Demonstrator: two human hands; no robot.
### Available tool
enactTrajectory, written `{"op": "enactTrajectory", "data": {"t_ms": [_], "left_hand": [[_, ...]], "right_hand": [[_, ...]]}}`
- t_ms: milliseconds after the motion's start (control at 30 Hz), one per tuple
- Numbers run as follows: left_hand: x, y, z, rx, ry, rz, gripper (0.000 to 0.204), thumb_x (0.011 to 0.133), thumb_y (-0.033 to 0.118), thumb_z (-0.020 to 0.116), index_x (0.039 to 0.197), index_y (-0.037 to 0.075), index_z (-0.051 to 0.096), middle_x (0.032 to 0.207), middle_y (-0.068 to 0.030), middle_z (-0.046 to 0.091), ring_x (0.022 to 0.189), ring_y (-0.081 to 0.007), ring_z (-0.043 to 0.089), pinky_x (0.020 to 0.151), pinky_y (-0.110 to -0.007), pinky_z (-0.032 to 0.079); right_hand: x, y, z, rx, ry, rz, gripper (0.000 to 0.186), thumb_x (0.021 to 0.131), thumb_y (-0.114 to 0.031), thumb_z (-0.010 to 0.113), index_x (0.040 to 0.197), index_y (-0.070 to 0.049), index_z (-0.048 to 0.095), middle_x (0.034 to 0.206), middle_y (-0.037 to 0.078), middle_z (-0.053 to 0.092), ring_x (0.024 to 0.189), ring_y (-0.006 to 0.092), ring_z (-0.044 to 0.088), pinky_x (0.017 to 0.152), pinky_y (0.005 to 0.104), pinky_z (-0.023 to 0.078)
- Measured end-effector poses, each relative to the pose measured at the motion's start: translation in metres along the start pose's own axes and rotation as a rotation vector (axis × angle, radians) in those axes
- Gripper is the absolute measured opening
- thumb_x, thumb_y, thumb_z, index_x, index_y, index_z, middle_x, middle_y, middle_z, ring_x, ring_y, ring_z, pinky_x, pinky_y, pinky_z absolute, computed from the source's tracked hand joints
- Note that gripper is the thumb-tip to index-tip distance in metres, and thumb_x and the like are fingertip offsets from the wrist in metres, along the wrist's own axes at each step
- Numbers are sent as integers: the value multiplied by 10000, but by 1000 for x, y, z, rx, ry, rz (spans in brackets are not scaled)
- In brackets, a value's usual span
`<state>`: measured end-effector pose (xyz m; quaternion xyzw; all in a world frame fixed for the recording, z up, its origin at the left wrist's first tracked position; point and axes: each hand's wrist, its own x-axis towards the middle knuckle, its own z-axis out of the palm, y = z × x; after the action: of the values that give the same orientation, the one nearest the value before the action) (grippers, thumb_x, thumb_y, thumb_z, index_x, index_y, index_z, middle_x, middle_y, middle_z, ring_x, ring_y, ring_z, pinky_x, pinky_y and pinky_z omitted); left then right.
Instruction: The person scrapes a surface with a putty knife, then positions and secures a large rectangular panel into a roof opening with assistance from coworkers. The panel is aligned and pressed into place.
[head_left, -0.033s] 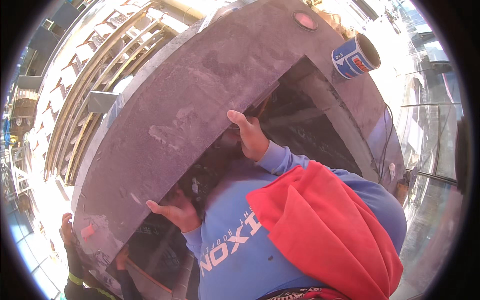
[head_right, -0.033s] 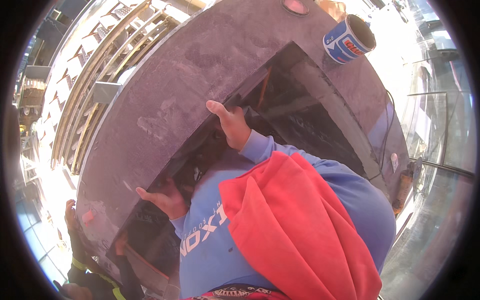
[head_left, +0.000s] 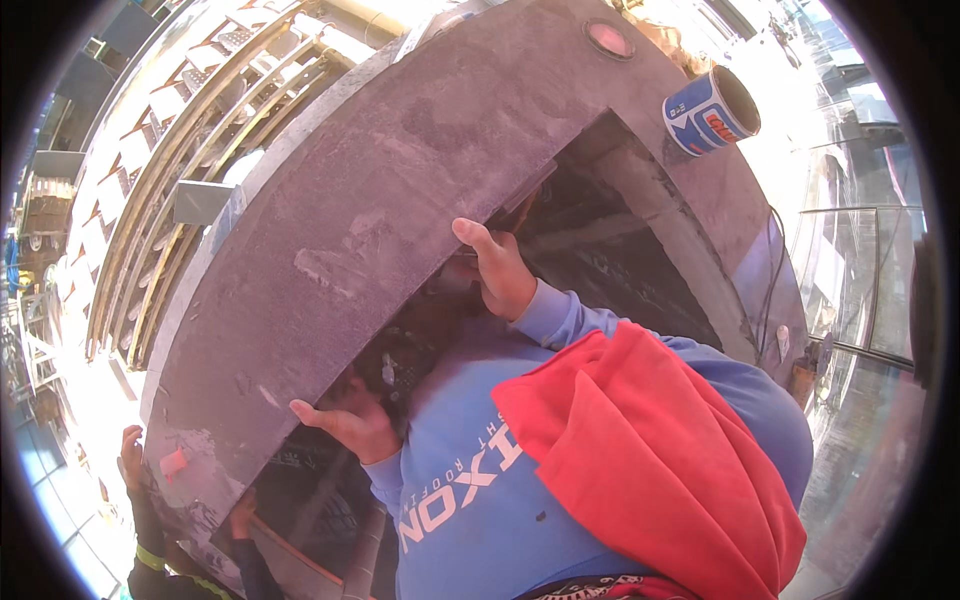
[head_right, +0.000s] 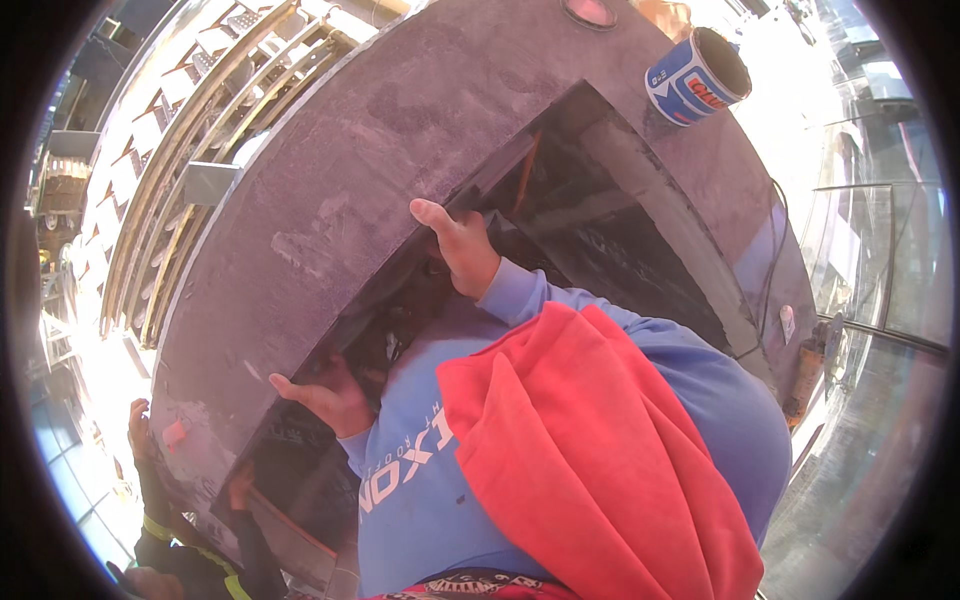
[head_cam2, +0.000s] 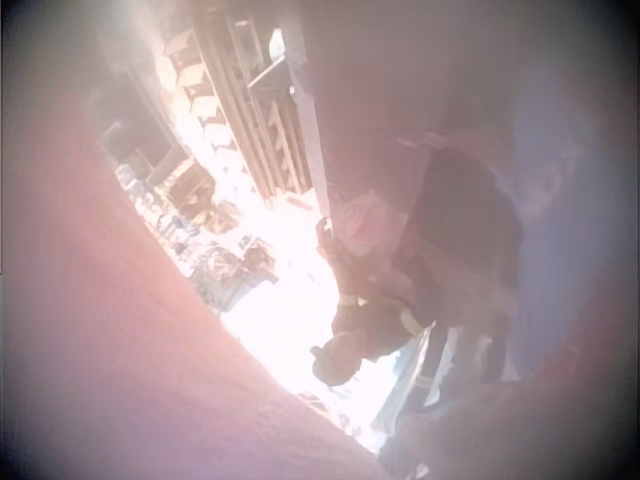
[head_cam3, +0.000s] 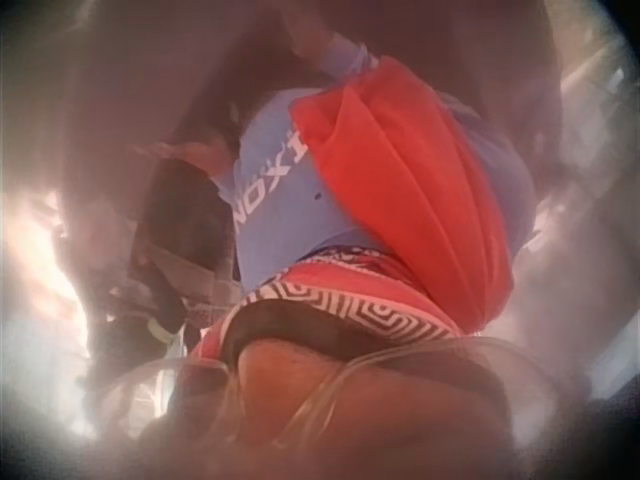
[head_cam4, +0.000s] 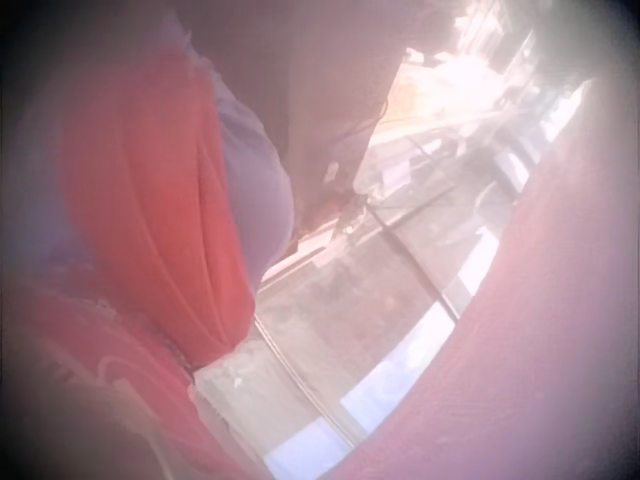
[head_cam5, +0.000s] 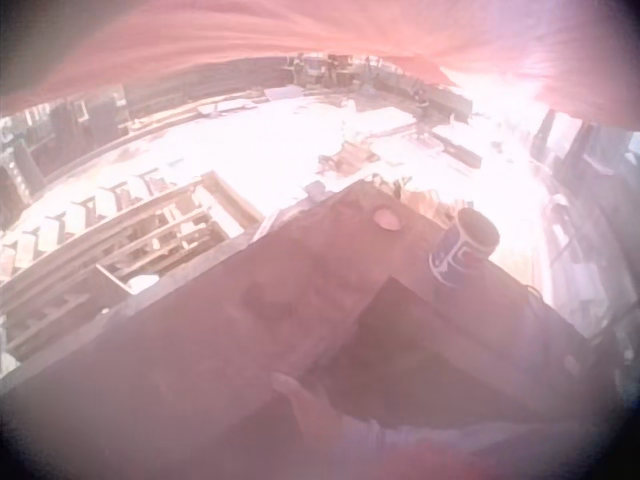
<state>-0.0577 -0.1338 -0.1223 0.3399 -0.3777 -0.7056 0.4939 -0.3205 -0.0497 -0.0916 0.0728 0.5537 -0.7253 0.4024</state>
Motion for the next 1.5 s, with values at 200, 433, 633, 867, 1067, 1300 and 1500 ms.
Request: {"op": "enactTrajectory", "data": {"t_ms": [200, 433, 633, 867, 1067, 1300, 1500], "left_hand": [[-2, 11, 34, -8, 199, -138, 753, 1045, 518, 533, 1582, 50, 288, 1498, -167, 415, 1342, -291, 455, 1147, -461, 380], [6, 22, 58, -93, 350, -191, 954, 947, 780, 517, 1559, 63, 369, 1523, -150, 459, 1410, -318, 430, 1197, -459, 341], [7, 13, 28, -56, 337, -132, 929, 946, 738, 577, 1558, 75, 355, 1517, -135, 452, 1400, -308, 434, 1193, -476, 346], [5, 10, 26, -126, 322, -140, 885, 979, 681, 566, 1573, 71, 327, 1523, -132, 446, 1397, -312, 444, 1191, -479, 342], [8, 9, 32, -103, 359, -123, 861, 976, 707, 553, 1536, 77, 374, 1479, -116, 476, 1349, -316, 468, 1145, -465, 374], [7, 8, 28, -64, 449, -141, 936, 929, 714, 633, 1550, 72, 354, 1484, -93, 474, 1332, -302, 482, 1090, -442, 355], [8, 5, 23, -73, 504, -217, 1029, 832, 783, 694, 1518, 95, 355, 1410, -109, 475, 1237, -297, 482, 962, -385, 392]], "right_hand": [[9, -1, -7, -10, -42, -5, 529, 860, -502, 813, 1075, -42, 663, 999, 9, 578, 916, 143, 562, 801, 352, 474], [9, -3, -7, -91, -60, 20, 683, 904, -539, 738, 1341, -45, 559, 1255, 77, 592, 1096, 212, 589, 935, 405, 467], [3, -5, -6, -116, -132, 90, 786, 900, -615, 710, 1445, -84, 514, 1325, 112, 623, 1150, 239, 607, 998, 426, 452], [9, -2, -4, -114, -87, 69, 797, 894, -638, 711, 1438, -91, 511, 1332, 115, 616, 1160, 246, 602, 989, 421, 462], [7, 1, 4, -76, -73, -35, 810, 900, -623, 704, 1444, -56, 504, 1349, 134, 613, 1202, 263, 594, 999, 426, 458], [6, 0, 4, -130, -102, 10, 902, 905, -666, 657, 1477, 4, 462, 1413, 194, 572, 1266, 311, 573, 1045, 466, 442], [14, 6, -4, -96, -97, 31, 920, 870, -675, 696, 1476, -28, 450, 1368, 166, 550, 1159, 311, 588, 971, 471, 458]]}}
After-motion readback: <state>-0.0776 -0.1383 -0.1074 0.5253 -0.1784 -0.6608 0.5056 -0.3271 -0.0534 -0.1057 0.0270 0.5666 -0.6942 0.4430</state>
